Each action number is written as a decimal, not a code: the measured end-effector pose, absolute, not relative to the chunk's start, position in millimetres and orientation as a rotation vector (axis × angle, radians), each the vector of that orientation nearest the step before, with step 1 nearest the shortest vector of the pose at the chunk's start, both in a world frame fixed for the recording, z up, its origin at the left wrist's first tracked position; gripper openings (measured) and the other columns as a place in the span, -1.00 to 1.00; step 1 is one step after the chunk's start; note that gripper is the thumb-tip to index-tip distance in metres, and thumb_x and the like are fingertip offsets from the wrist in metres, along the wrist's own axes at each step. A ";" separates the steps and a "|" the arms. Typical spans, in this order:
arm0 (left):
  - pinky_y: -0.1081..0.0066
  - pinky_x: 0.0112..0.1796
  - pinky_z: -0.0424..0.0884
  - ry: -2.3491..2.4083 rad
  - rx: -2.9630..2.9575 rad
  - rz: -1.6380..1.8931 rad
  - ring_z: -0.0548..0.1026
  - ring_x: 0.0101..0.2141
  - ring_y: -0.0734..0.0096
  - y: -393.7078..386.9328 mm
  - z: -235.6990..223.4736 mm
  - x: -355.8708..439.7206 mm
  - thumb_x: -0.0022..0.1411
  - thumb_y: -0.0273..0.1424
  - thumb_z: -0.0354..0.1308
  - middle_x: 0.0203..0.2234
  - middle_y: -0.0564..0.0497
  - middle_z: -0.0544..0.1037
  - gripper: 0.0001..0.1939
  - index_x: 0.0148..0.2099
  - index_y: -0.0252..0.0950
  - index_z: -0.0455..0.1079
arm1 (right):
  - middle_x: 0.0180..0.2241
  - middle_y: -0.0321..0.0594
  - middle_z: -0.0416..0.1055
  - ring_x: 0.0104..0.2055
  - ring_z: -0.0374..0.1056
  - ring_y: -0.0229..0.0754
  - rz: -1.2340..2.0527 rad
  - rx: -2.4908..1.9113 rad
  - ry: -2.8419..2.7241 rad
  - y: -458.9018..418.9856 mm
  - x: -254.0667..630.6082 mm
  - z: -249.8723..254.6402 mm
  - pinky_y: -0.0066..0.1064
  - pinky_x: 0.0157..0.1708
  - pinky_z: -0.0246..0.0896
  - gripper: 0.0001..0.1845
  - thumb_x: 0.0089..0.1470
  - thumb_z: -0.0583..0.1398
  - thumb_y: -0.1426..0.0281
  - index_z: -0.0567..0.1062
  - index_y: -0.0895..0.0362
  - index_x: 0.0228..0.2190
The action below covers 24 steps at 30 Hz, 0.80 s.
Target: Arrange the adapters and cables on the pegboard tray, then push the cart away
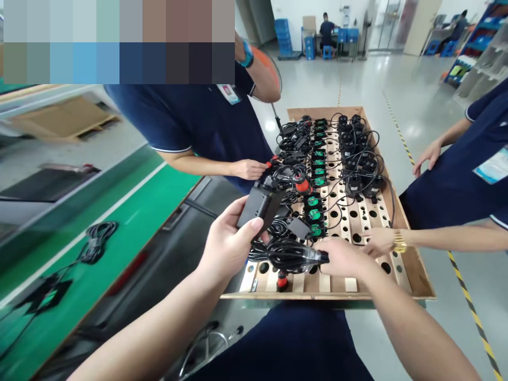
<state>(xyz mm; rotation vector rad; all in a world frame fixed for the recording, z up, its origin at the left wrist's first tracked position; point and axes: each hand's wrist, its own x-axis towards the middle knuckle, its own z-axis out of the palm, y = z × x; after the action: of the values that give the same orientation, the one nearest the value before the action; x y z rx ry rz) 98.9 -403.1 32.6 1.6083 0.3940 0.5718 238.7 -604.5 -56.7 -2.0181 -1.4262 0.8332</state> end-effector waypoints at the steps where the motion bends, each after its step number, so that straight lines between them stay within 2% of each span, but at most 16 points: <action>1: 0.51 -0.53 0.43 0.387 1.590 0.583 0.43 -0.56 0.60 -406.0 36.8 101.4 0.11 -0.05 0.36 -0.15 -0.13 0.45 -0.22 0.19 -0.46 0.25 | -0.31 -0.32 0.43 -0.27 0.32 -0.24 0.856 -2.064 -1.417 -611.8 248.9 -43.8 -0.44 -0.29 0.14 -0.79 -0.10 0.15 0.50 0.48 0.12 -0.33; 3: 0.51 -0.54 0.44 0.379 1.556 0.602 0.42 -0.54 0.61 -412.9 44.6 108.0 0.09 -0.06 0.38 -0.16 -0.13 0.44 -0.21 0.18 -0.48 0.25 | -0.28 -0.27 0.44 -0.26 0.34 -0.21 0.872 -2.100 -1.379 -623.7 266.0 -22.9 -0.43 -0.29 0.17 -0.80 -0.07 0.16 0.48 0.50 0.13 -0.32; 6: 0.51 -0.53 0.43 0.383 1.535 0.604 0.42 -0.55 0.62 -422.3 49.4 118.7 0.10 -0.06 0.38 -0.19 -0.10 0.44 -0.21 0.20 -0.47 0.25 | -0.19 -0.20 0.48 -0.19 0.40 -0.16 0.834 -2.056 -1.360 -637.8 283.5 -4.4 -0.40 -0.24 0.24 -0.68 -0.05 0.17 0.50 0.55 0.13 -0.20; 10: 0.51 -0.51 0.38 0.382 1.492 0.610 0.43 -0.55 0.58 -426.8 43.4 127.9 0.11 -0.04 0.37 -0.23 -0.07 0.46 -0.24 0.19 -0.41 0.28 | -0.15 -0.18 0.47 -0.10 0.38 -0.14 0.554 -2.109 -1.422 -650.9 292.6 5.1 -0.35 -0.10 0.26 -0.62 -0.05 0.18 0.52 0.57 0.14 -0.14; 13: 0.49 -0.50 0.37 0.374 1.434 0.657 0.44 -0.54 0.53 -426.6 44.4 130.3 0.14 -0.05 0.34 -0.32 -0.01 0.46 -0.30 0.17 -0.37 0.30 | -0.15 -0.18 0.46 -0.12 0.40 -0.17 0.441 -2.067 -1.401 -653.5 290.1 13.2 -0.37 -0.12 0.30 -0.57 -0.04 0.20 0.52 0.56 0.12 -0.08; 17: 0.48 -0.56 0.32 0.335 1.386 0.683 0.41 -0.57 0.49 -429.0 61.9 132.3 0.10 0.03 0.33 -0.42 0.02 0.41 -0.31 0.05 -0.40 0.32 | -0.17 -0.15 0.43 -0.16 0.41 -0.16 0.260 -2.048 -1.378 -663.9 287.0 39.9 -0.37 -0.16 0.33 -0.60 -0.05 0.22 0.49 0.57 0.14 -0.11; 19: 0.47 -0.58 0.32 0.307 1.391 0.654 0.41 -0.56 0.50 -433.0 69.2 134.2 0.11 0.06 0.31 -0.39 -0.01 0.42 -0.34 -0.01 -0.40 0.31 | -0.18 -0.15 0.42 -0.22 0.40 -0.19 0.198 -2.094 -1.383 -680.6 290.2 56.1 -0.39 -0.21 0.33 -0.60 -0.03 0.21 0.49 0.56 0.13 -0.10; 21: 0.42 -0.54 0.40 0.271 1.399 0.595 0.42 -0.51 0.48 -440.0 68.5 136.6 0.13 0.05 0.30 -0.31 -0.05 0.44 -0.34 0.01 -0.39 0.30 | -0.20 -0.18 0.42 -0.28 0.38 -0.24 0.180 -2.192 -1.405 -702.2 296.6 66.5 -0.42 -0.29 0.30 -0.58 0.00 0.20 0.48 0.55 0.08 -0.06; 24: 0.39 -0.39 0.50 0.271 1.485 0.423 0.47 -0.35 0.43 -458.7 45.6 140.7 0.13 -0.04 0.32 -0.19 -0.11 0.46 -0.28 0.16 -0.41 0.24 | -0.21 -0.22 0.41 -0.18 0.37 -0.20 0.209 -2.427 -1.452 -728.2 307.7 61.2 -0.39 -0.23 0.24 -0.59 -0.02 0.24 0.48 0.56 0.01 -0.08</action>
<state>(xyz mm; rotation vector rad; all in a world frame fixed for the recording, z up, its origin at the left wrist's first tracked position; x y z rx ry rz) 140.7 -458.7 45.6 1.4851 0.2711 0.4227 307.7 -728.2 61.2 -2.4267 -1.4515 0.2087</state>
